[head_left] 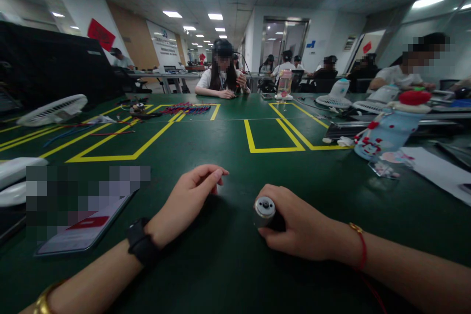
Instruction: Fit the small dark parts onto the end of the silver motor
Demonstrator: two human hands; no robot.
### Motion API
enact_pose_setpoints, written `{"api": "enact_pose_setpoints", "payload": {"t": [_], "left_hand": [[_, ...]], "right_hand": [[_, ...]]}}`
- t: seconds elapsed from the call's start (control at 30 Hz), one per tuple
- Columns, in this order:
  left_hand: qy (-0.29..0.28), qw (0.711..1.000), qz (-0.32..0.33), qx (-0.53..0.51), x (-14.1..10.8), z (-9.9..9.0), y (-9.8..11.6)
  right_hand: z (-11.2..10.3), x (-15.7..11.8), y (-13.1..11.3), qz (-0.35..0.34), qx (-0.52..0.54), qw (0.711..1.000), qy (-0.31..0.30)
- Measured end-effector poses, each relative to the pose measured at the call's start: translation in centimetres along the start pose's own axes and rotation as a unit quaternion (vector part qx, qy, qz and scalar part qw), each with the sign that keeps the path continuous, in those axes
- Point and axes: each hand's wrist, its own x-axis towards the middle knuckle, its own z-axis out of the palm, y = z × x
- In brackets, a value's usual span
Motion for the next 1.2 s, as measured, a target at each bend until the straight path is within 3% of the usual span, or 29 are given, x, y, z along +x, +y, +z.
{"api": "enact_pose_setpoints", "payload": {"t": [0.2,0.6,0.9,1.07,1.2], "left_hand": [[0.036,0.99,-0.058,-0.121,0.8,-0.5,-1.6],[0.024,0.998,-0.036,-0.048,0.3,-0.3,-1.0],[-0.076,0.997,0.001,0.034,-0.6,1.0,0.8],[-0.148,0.986,0.064,0.036,-1.4,1.9,1.9],[-0.157,0.978,0.117,0.07,-1.9,2.4,2.6]], "right_hand": [[0.0,-0.2,0.0,0.001,0.007,1.0,0.004],[0.0,-0.1,0.0,-0.001,0.011,1.0,0.003],[0.1,-0.1,0.0,-0.006,0.005,1.0,0.009],[0.4,-0.1,0.2,-0.012,-0.009,1.0,0.014],[0.6,0.0,0.2,-0.003,-0.018,1.0,0.003]]}}
